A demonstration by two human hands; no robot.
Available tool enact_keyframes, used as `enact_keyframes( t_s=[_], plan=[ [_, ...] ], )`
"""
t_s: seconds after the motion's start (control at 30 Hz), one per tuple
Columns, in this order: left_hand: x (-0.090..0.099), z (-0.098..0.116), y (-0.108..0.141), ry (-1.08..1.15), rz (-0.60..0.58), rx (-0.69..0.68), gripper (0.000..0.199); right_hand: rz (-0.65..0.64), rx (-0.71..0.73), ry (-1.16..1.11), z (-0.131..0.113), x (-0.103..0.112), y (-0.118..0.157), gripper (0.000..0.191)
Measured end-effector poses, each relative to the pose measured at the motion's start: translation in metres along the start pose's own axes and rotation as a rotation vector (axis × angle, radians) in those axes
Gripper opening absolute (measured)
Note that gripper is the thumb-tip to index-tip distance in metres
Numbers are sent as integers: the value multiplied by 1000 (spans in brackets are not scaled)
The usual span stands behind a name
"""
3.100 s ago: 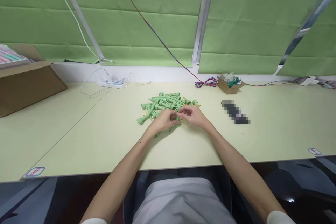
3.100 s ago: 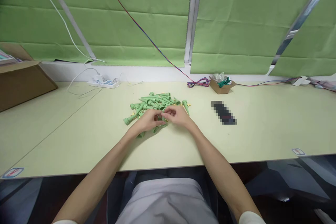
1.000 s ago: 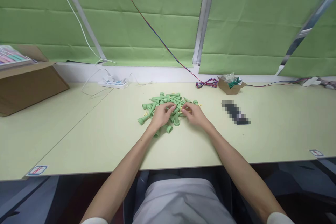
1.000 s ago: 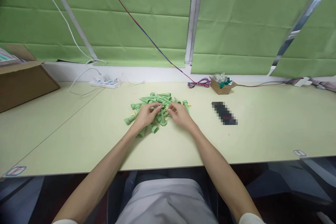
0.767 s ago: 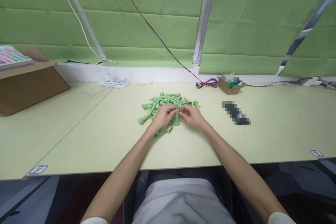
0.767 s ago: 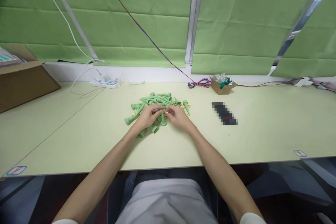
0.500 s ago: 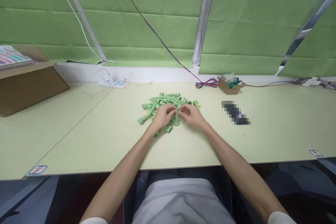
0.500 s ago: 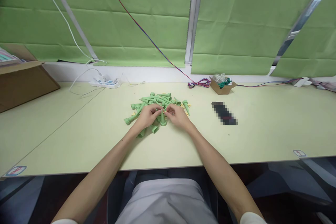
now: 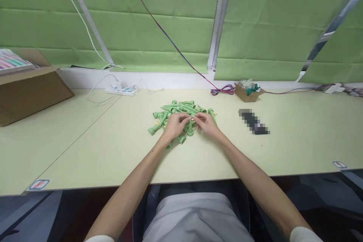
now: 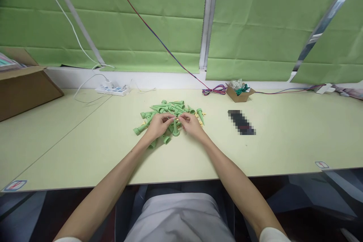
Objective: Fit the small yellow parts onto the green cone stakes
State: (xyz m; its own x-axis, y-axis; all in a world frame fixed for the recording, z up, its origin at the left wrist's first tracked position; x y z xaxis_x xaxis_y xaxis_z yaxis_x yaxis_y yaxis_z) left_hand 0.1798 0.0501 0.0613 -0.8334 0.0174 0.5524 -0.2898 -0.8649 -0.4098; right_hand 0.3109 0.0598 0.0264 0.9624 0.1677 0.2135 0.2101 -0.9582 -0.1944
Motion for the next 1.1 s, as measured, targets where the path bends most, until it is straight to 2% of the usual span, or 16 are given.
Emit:
enact_keyframes(
  t_s=[0.47, 0.67, 0.73, 0.87, 0.97, 1.1],
  plan=[
    [-2, 0, 0, 65, -15, 11, 27, 17, -65, -174, 7, -1, -2, 47],
    [17, -5, 0, 189, 142, 128, 53, 93, -49, -208, 2, 15, -3, 51],
    [14, 3, 1, 207, 83, 120, 55, 118, -53, -220, 1, 20, -3, 53],
    [-4, 20, 7, 147, -176, 79, 50, 154, -66, -246, 2, 26, -2, 54],
    [-12, 19, 11, 71, -295, 84, 43, 162, -62, -249, 1, 27, -2, 51],
    [-19, 10, 12, 52, -365, 80, 32, 156, -48, -238, 1, 27, -2, 48]
  ],
)
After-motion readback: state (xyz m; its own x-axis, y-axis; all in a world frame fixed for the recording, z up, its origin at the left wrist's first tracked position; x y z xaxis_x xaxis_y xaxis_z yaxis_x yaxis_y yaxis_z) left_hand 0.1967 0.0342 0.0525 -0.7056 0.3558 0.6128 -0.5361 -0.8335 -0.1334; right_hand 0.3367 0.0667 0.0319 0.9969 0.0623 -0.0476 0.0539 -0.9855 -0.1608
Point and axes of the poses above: each hand's wrist, its own y-axis away from the middle knuckle, its own x-axis out of the back of the hand, z = x × y, the point moved 10 cm from there along -y, towards the middle knuckle, and after that the axes turned 5 degrees about -x, right-handed, at the moved point
